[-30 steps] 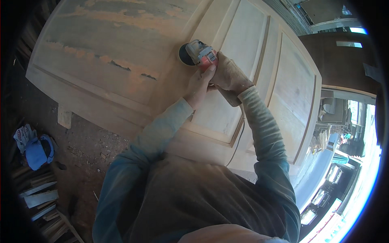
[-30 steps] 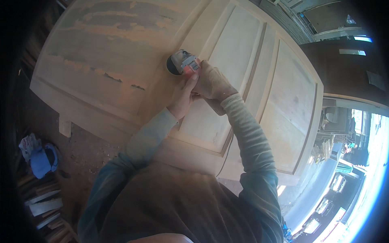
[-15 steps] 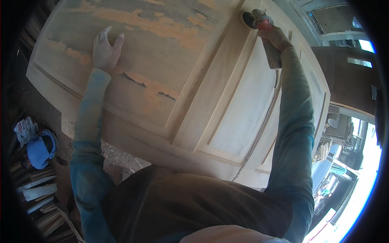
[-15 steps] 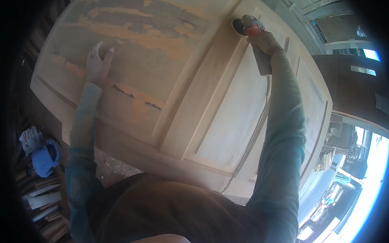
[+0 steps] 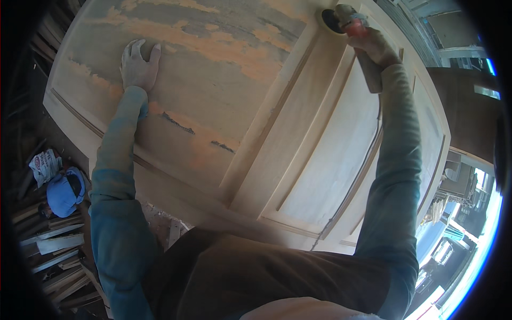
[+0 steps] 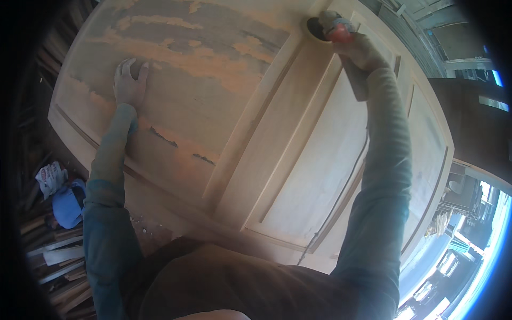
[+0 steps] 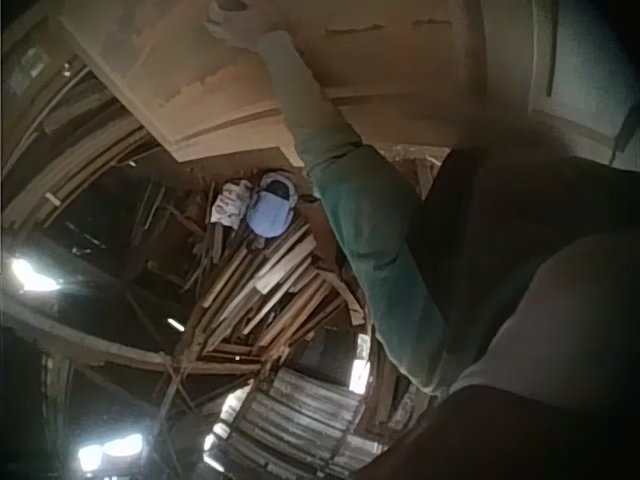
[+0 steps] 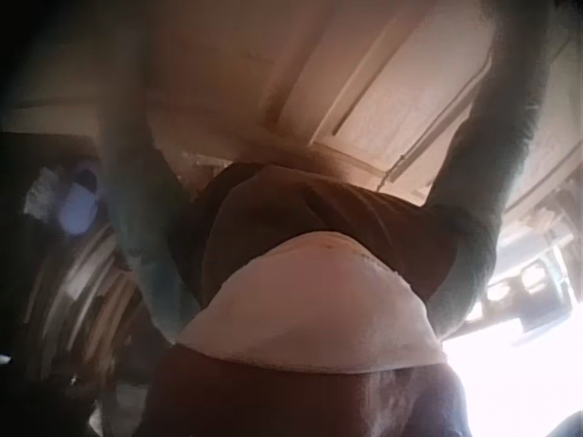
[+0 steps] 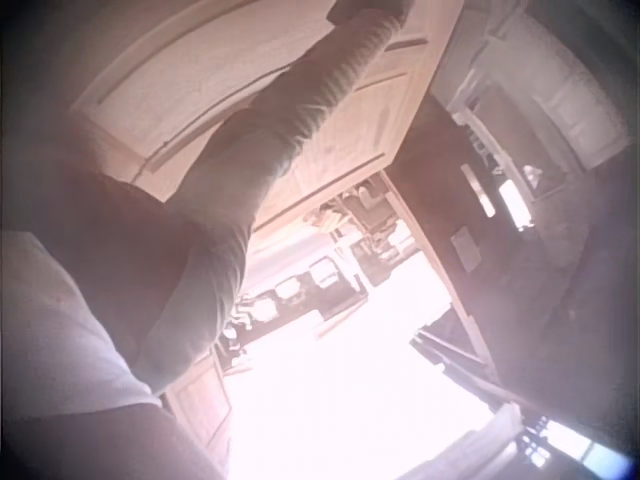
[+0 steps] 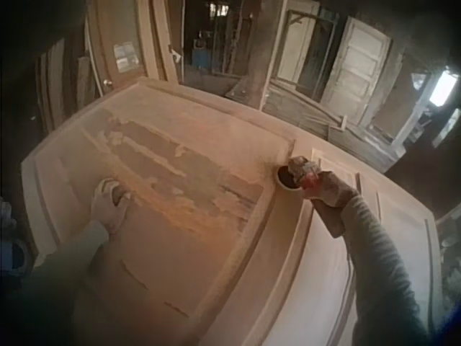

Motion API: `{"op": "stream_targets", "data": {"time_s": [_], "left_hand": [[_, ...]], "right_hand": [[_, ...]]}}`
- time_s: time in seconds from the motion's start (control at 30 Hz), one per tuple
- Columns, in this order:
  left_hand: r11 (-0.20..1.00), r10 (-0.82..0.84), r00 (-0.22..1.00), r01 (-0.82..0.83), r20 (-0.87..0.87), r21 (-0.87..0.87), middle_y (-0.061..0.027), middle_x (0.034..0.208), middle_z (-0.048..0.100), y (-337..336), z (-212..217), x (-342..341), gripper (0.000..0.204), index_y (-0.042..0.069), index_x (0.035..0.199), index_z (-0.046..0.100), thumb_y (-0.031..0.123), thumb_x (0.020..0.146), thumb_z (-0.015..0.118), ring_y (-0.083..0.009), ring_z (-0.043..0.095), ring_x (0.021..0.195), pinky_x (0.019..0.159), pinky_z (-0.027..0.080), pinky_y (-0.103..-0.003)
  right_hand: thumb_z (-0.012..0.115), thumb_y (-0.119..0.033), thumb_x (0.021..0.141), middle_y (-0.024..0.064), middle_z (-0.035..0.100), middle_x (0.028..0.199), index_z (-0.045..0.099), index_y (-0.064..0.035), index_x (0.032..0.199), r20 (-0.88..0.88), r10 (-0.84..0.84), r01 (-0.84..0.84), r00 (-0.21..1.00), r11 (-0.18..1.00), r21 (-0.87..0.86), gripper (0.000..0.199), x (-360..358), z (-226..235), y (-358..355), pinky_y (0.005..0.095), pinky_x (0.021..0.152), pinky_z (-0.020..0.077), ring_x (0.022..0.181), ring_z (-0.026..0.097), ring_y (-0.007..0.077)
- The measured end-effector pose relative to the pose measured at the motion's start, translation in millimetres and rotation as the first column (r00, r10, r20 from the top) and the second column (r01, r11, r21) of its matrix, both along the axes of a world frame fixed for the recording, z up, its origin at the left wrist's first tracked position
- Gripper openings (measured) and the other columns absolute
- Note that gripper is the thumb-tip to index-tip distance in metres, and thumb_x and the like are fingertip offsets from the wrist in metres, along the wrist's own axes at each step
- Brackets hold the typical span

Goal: The person sands the surface and recessed panels of a wooden door using a handheld power sander.

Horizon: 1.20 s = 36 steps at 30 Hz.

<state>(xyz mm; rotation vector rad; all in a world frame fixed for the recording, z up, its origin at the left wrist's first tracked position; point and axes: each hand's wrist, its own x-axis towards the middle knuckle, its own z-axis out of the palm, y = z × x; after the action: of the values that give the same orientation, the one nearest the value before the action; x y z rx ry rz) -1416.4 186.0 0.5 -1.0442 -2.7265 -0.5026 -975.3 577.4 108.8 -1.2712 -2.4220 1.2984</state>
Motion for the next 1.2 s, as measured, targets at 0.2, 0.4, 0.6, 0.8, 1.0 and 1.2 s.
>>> {"op": "stream_targets", "data": {"time_s": [0.2, 0.4, 0.6, 0.8, 1.0, 1.2], "left_hand": [[0.998, -0.037, 0.999, 0.037, 0.003, 0.053, -0.0093, 0.152, 0.051, 1.7, 1.1, 2.5, 0.064, 0.009, 0.142, 0.058, 0.055, 0.097, 0.062, -0.0309, 0.043, 0.145, 0.121, 0.032, -0.048], [0.998, -0.029, 1.000, 0.029, -0.006, 0.056, -0.0093, 0.152, 0.051, 2.5, 3.7, 5.3, 0.060, 0.011, 0.139, 0.061, 0.053, 0.097, 0.064, -0.0317, 0.043, 0.145, 0.121, 0.032, -0.046], [0.999, -0.005, 1.000, 0.006, -0.024, 0.041, -0.0088, 0.151, 0.052, 2.2, 7.7, 6.6, 0.057, 0.010, 0.138, 0.062, 0.050, 0.097, 0.065, -0.0303, 0.044, 0.144, 0.121, 0.033, -0.045], [0.999, -0.017, 1.000, 0.017, -0.006, 0.029, -0.0088, 0.152, 0.051, 2.9, 6.2, 4.5, 0.057, 0.011, 0.138, 0.062, 0.049, 0.096, 0.065, -0.0304, 0.044, 0.145, 0.121, 0.033, -0.045], [1.000, 0.008, 0.999, -0.008, -0.031, 0.003, -0.0085, 0.150, 0.053, 2.7, 4.1, 3.6, 0.058, 0.011, 0.139, 0.060, 0.049, 0.096, 0.066, -0.0307, 0.044, 0.144, 0.120, 0.033, -0.046], [0.997, -0.048, 0.998, 0.050, -0.030, 0.052, -0.0085, 0.151, 0.052, 1.4, 3.0, 1.6, 0.056, 0.011, 0.138, 0.062, 0.049, 0.096, 0.065, -0.0310, 0.044, 0.145, 0.120, 0.033, -0.047]], "right_hand": [[0.079, -0.028, 0.083, -0.0024, 0.060, 0.078, 0.076, -0.0173, 0.118, 0.042, -0.300, 0.299, 0.953, 0.954, 0.026, 0.036, -4.1, -22.0, 145.3, 0.0297, 0.060, 0.0452, 0.065, 0.056, 0.0096], [0.080, -0.027, 0.083, 0.0004, 0.066, 0.092, 0.074, -0.0123, 0.120, -0.083, -0.201, 0.187, 0.976, 0.971, -0.151, 0.039, 3.5, -14.3, 149.0, 0.0295, 0.071, 0.0484, 0.078, 0.061, 0.0118], [0.076, -0.028, 0.086, -0.0006, 0.065, 0.089, 0.074, -0.0122, 0.117, -0.138, -0.069, 0.084, 0.988, 0.991, 0.103, 0.035, -23.6, -9.6, 141.0, 0.0314, 0.066, 0.0484, 0.073, 0.060, 0.0127], [0.076, -0.026, 0.082, 0.0005, 0.065, 0.084, 0.075, -0.0086, 0.118, 0.143, 0.155, -0.190, 0.977, 0.943, 0.272, 0.040, 3.5, 3.5, 76.2, 0.0322, 0.069, 0.0510, 0.075, 0.063, 0.0130], [0.077, -0.024, 0.080, 0.0032, 0.068, 0.093, 0.071, -0.0044, 0.116, 0.127, -0.033, 0.022, 0.991, 0.997, 0.080, 0.041, -5.6, 5.4, 89.2, 0.0331, 0.072, 0.0505, 0.080, 0.064, 0.0143], [0.079, -0.023, 0.081, 0.0032, 0.070, 0.089, 0.070, -0.0024, 0.120, 0.215, 0.190, -0.211, 0.958, 0.974, 0.082, 0.045, 6.9, 6.8, 52.9, 0.0324, 0.070, 0.0529, 0.077, 0.065, 0.0126]]}}
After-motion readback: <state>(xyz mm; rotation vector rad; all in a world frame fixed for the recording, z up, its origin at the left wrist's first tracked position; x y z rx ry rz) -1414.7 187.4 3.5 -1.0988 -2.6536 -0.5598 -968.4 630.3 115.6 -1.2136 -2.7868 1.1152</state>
